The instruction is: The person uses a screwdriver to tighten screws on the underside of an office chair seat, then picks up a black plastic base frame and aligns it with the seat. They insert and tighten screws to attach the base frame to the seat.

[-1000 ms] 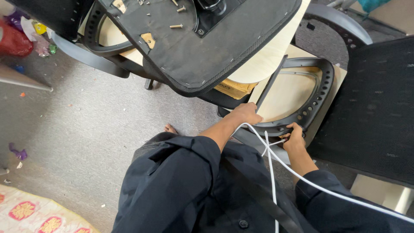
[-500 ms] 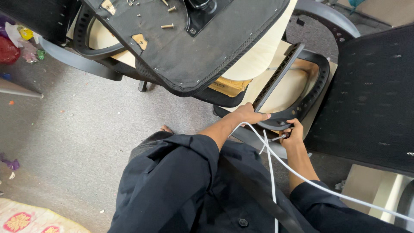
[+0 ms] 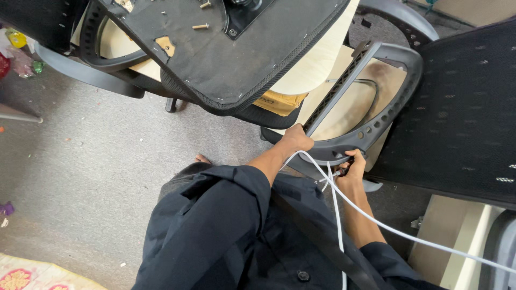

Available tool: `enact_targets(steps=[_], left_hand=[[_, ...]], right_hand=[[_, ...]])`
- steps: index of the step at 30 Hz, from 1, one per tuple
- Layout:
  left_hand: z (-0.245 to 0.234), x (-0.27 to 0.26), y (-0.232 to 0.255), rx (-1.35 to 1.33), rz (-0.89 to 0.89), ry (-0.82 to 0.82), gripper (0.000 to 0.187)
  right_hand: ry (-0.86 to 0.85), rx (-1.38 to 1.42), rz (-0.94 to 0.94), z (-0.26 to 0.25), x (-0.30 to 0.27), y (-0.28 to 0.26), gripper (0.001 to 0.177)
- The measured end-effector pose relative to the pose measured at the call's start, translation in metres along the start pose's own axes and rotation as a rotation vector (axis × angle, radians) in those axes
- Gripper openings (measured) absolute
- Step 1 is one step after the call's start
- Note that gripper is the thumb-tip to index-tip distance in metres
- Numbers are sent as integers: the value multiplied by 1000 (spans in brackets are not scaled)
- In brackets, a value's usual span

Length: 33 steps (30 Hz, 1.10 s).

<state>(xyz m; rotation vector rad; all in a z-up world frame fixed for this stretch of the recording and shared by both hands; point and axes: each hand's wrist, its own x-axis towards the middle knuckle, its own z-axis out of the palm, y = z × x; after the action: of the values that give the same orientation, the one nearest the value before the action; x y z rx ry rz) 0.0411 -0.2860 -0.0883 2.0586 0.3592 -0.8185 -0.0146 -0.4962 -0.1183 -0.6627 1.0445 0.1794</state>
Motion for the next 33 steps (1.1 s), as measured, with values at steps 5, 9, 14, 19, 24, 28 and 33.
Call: enact_targets(steps=[5, 9, 14, 19, 24, 28, 33], left_hand=[[-24, -13, -8, -47, -4, -49, 58], [-46, -29, -15, 80, 74, -91, 80], [-59, -45, -20, 66, 257, -231, 100], [-76, -72, -1, -184, 448, -159, 93], [-116, -110, 26, -404, 565, 64, 62], [-144, -135, 36, -633, 765, 346, 47], [-177, -146, 22, -885, 709, 508, 25]], right_hand=[[-36, 38, -127, 10, -15, 15, 24], [-144, 9, -137, 14, -32, 19, 23], [-229, -92, -258, 13, -45, 16, 20], [-263, -197, -264, 15, -56, 13, 20], [-272, -285, -462, 33, -74, 15, 14], [-322, -359, -534, 54, -92, 14, 14], [-380, -433, -637, 85, -108, 20, 12]])
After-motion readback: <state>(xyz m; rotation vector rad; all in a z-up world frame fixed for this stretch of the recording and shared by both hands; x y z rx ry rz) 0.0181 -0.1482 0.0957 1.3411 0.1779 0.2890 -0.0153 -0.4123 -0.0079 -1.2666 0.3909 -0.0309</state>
